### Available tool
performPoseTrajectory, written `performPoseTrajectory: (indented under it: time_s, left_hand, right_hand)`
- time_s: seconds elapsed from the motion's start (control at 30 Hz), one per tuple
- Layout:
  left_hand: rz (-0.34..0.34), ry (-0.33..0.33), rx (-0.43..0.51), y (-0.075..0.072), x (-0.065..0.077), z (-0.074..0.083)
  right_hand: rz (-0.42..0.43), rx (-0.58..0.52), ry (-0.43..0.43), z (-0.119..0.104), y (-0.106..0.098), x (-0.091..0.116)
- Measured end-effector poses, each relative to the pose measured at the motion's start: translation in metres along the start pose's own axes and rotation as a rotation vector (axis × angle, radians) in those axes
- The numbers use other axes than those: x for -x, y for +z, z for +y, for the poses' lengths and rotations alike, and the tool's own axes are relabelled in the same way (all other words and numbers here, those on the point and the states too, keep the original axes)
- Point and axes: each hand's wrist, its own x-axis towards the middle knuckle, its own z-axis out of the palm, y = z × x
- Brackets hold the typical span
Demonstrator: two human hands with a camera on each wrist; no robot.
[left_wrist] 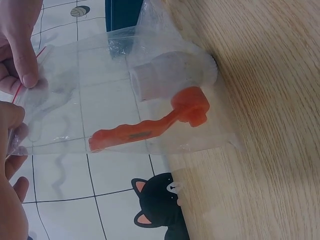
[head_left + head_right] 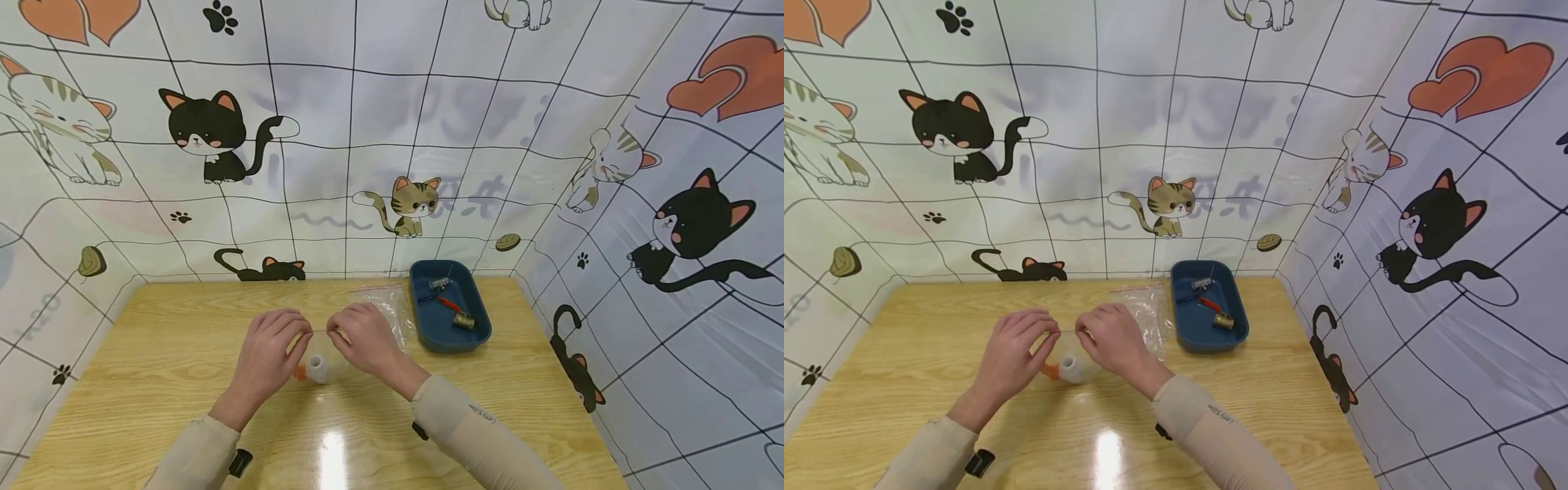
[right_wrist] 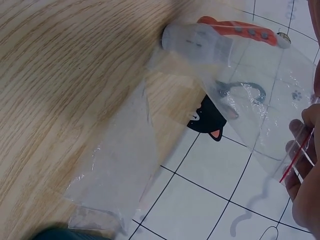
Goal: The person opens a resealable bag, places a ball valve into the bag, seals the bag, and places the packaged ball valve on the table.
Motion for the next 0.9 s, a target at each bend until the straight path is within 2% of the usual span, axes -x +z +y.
performPoseTrajectory:
  time_s: [0.3, 0.57, 0.9]
  left_hand:
    - [0.008, 0.015, -0.016, 0.0, 0.0013, -0.002]
    - [0.014, 0.017, -0.011, -0.0002, 0.002, -0.0017]
    - [-0.007, -0.016, -0.009, -0.0048, 0.0021, -0.0017]
  right_hand:
    - [0.086, 0.023, -0.013, -0.0016, 0.0047, 0.0011]
    - [0.061, 0.016, 0.009, -0.0009, 0.0064, 0.0018]
    - [0.029, 0.006, 0.03, 0.0015, 0.0054, 0.0029]
